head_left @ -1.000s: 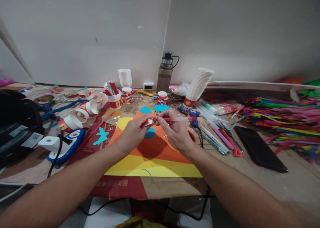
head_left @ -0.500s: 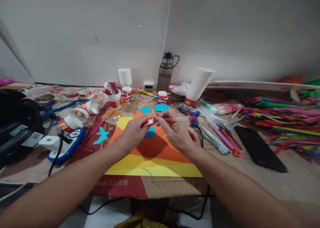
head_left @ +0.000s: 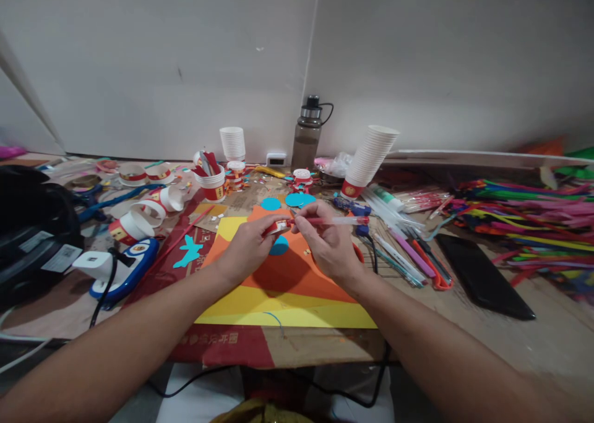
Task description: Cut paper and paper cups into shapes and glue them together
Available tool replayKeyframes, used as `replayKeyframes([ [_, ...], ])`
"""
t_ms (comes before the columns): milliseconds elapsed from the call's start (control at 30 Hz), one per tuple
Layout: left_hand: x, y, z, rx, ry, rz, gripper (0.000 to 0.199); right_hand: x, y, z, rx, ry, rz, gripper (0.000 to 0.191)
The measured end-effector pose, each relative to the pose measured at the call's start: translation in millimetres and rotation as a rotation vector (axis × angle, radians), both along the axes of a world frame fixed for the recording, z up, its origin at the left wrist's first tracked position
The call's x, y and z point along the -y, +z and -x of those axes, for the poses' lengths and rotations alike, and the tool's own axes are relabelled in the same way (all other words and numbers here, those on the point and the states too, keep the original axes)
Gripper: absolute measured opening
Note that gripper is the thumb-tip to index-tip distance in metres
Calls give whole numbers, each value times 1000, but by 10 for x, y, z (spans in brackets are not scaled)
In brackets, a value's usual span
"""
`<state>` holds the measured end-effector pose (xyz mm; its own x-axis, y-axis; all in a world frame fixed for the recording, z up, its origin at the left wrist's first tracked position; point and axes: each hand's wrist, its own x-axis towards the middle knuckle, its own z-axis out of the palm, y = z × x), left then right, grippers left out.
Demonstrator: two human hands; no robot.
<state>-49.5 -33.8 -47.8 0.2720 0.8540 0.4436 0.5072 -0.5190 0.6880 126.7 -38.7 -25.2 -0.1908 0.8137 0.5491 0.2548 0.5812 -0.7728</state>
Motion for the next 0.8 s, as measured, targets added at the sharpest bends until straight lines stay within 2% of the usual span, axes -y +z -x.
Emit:
replayKeyframes([
  [367,8,15,4,-81,4,-26,37,59,22,13,173,4,-63,13],
  [533,13,16,4,-92,0,-17,34,65,37,18,191,16,-115,16],
  [800,16,17,4,-95,-2,-17,34,77,48,25,212,9,-112,19],
])
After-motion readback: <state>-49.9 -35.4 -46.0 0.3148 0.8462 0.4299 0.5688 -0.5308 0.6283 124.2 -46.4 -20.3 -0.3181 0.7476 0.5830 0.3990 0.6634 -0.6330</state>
